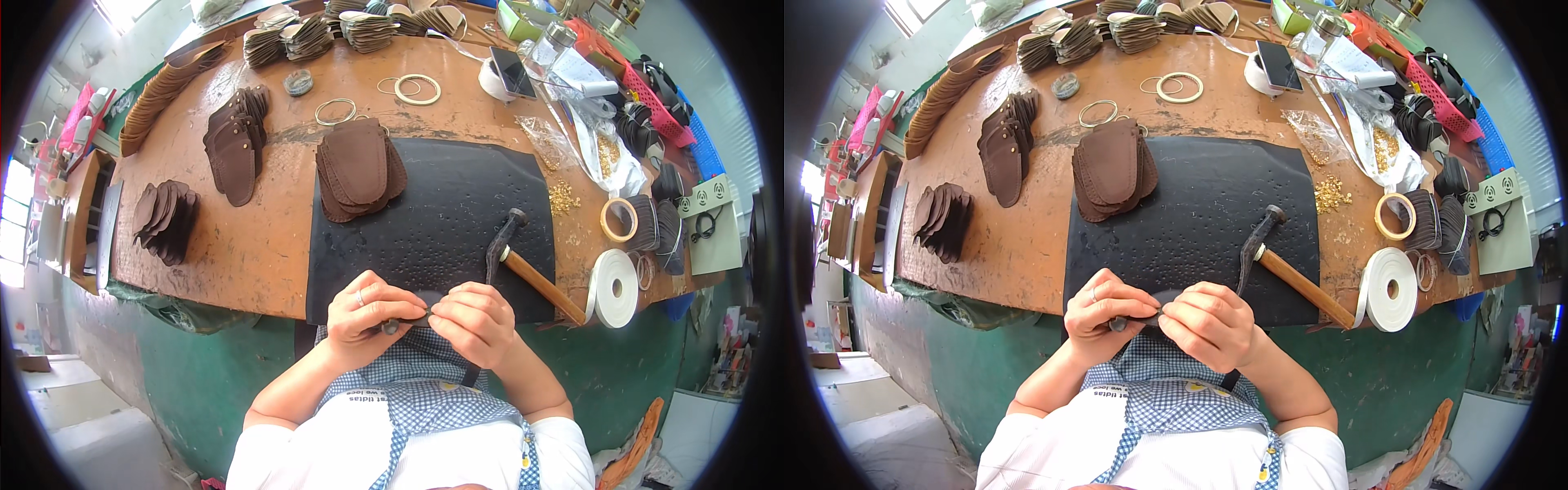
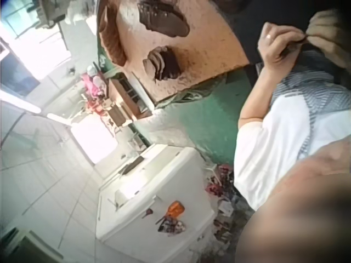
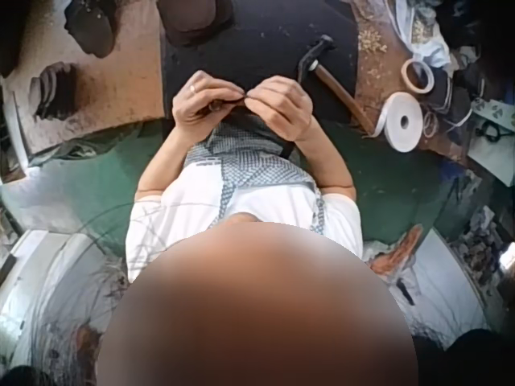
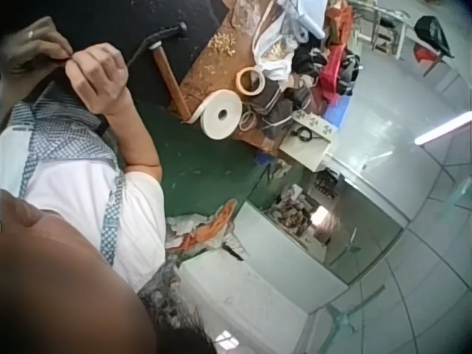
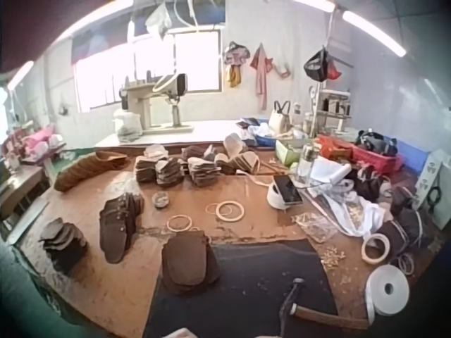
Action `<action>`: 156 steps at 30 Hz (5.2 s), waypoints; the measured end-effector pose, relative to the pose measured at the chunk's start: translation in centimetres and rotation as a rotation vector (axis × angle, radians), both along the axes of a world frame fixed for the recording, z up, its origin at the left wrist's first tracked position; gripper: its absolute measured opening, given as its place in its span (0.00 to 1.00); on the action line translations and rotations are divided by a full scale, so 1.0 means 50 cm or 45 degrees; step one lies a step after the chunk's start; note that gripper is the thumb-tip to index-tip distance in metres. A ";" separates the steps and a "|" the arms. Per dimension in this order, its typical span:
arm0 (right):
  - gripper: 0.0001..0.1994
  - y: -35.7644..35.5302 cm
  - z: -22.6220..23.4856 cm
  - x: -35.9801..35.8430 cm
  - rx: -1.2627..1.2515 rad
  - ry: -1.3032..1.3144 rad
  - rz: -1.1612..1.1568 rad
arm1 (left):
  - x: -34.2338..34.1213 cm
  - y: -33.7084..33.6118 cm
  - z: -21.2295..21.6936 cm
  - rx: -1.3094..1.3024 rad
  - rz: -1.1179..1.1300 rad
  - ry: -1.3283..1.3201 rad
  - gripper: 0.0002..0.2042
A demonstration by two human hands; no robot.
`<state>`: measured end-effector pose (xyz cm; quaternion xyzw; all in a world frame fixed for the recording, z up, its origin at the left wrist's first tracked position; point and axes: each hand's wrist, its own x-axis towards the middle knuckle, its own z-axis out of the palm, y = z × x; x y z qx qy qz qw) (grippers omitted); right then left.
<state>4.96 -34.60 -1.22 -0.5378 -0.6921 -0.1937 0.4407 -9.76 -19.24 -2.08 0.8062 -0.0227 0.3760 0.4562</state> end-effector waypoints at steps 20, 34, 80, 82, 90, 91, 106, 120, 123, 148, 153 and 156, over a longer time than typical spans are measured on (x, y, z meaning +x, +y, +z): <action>0.08 0.013 0.012 0.006 -0.788 2.128 0.318 | 0.001 -0.006 0.022 -1.323 -0.094 0.784 0.09; 0.08 0.016 0.006 0.006 -0.764 2.099 0.270 | 0.010 -0.010 0.019 -1.433 0.007 0.789 0.11; 0.17 0.027 -0.003 0.040 -0.916 1.830 0.295 | 0.022 0.003 0.014 -0.748 0.083 0.860 0.04; 0.20 0.026 0.005 0.047 -1.052 1.749 0.346 | 0.016 0.008 0.016 -0.857 0.024 0.909 0.04; 0.11 -0.021 0.017 0.117 -0.755 1.612 0.064 | 0.047 0.023 0.071 -0.351 0.136 0.484 0.06; 0.07 -0.036 0.008 0.168 -0.643 1.592 -0.129 | 0.058 0.038 0.093 -0.085 0.219 0.303 0.07; 0.06 -0.090 -0.139 0.570 -0.742 0.647 -1.242 | 0.060 0.049 -0.059 1.108 -0.059 0.270 0.19; 0.01 -0.011 0.027 0.336 -0.640 1.506 -0.333 | -0.001 -0.011 -0.062 1.058 0.196 0.541 0.25; 0.04 0.027 0.029 0.207 -0.949 1.689 0.052 | 0.000 -0.007 -0.075 1.045 0.198 0.519 0.26; 0.04 0.104 -0.038 0.095 -1.280 0.860 0.010 | -0.013 -0.018 -0.096 0.875 0.275 0.428 0.24; 0.05 0.133 -0.020 0.109 -1.440 0.835 -0.025 | -0.012 -0.015 -0.094 0.850 0.248 0.430 0.24; 0.06 0.155 -0.011 0.117 -1.614 0.755 -0.024 | -0.011 -0.016 -0.094 0.834 0.233 0.438 0.24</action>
